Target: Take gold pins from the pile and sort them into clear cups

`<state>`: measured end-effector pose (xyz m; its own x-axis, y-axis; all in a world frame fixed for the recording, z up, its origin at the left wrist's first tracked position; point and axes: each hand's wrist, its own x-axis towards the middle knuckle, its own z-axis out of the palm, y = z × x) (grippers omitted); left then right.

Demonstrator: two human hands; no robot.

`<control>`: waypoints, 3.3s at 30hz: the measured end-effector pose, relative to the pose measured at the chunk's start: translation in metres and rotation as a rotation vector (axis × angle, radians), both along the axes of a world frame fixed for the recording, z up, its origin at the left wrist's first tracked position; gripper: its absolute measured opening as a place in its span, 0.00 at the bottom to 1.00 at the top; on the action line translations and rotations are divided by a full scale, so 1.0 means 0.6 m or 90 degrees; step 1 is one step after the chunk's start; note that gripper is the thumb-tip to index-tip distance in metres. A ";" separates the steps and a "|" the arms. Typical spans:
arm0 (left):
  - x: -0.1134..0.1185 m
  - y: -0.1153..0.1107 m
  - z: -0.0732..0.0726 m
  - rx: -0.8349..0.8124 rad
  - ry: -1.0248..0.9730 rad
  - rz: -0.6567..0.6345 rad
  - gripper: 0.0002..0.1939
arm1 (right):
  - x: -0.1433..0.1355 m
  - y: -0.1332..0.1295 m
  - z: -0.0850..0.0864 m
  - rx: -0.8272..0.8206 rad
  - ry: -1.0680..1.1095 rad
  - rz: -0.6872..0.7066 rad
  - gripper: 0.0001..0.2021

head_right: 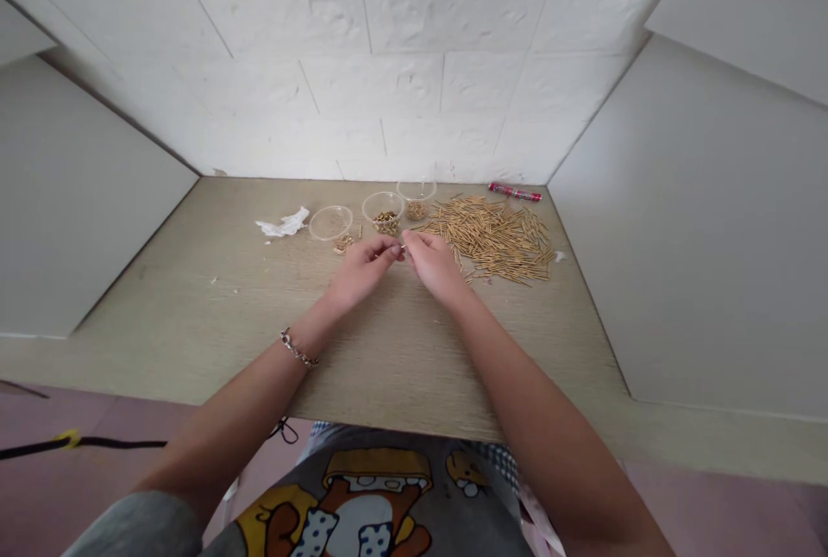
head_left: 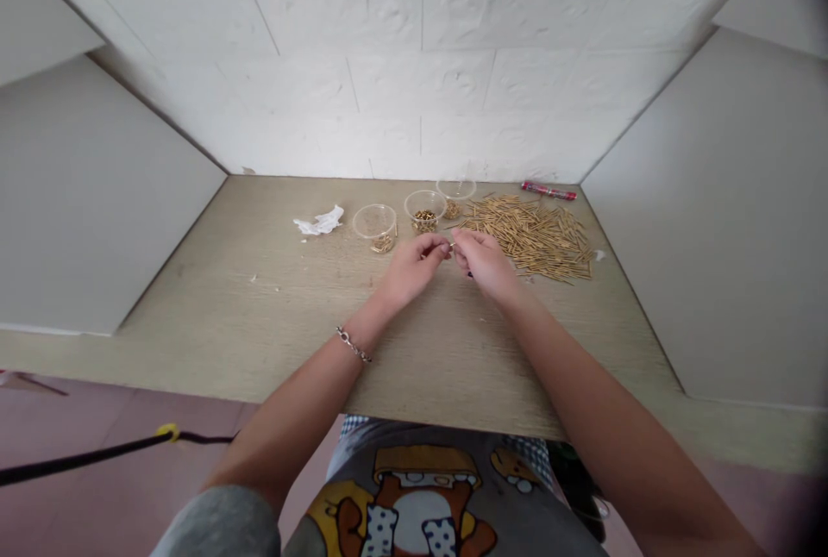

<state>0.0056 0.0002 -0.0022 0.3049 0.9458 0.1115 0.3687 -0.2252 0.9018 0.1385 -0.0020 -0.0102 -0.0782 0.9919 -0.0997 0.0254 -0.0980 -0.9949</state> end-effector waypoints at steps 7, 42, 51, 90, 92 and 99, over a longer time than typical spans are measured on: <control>-0.002 0.000 -0.006 0.040 0.053 0.015 0.10 | 0.003 0.003 -0.008 0.029 -0.073 -0.012 0.18; 0.013 0.000 -0.021 -0.019 -0.008 0.078 0.09 | -0.017 0.004 -0.035 0.130 -0.152 -0.076 0.18; 0.008 -0.003 -0.009 -0.038 -0.025 0.051 0.08 | -0.014 0.001 -0.023 0.195 -0.238 -0.053 0.17; 0.005 -0.005 -0.012 -0.050 0.082 0.013 0.11 | 0.000 0.039 0.043 0.330 -0.399 -0.100 0.08; 0.006 -0.006 -0.013 -0.050 0.095 0.004 0.10 | -0.008 0.060 0.057 0.370 -0.489 -0.052 0.07; 0.004 -0.003 -0.016 -0.048 0.098 0.003 0.10 | -0.025 0.106 0.072 0.432 -0.678 0.034 0.12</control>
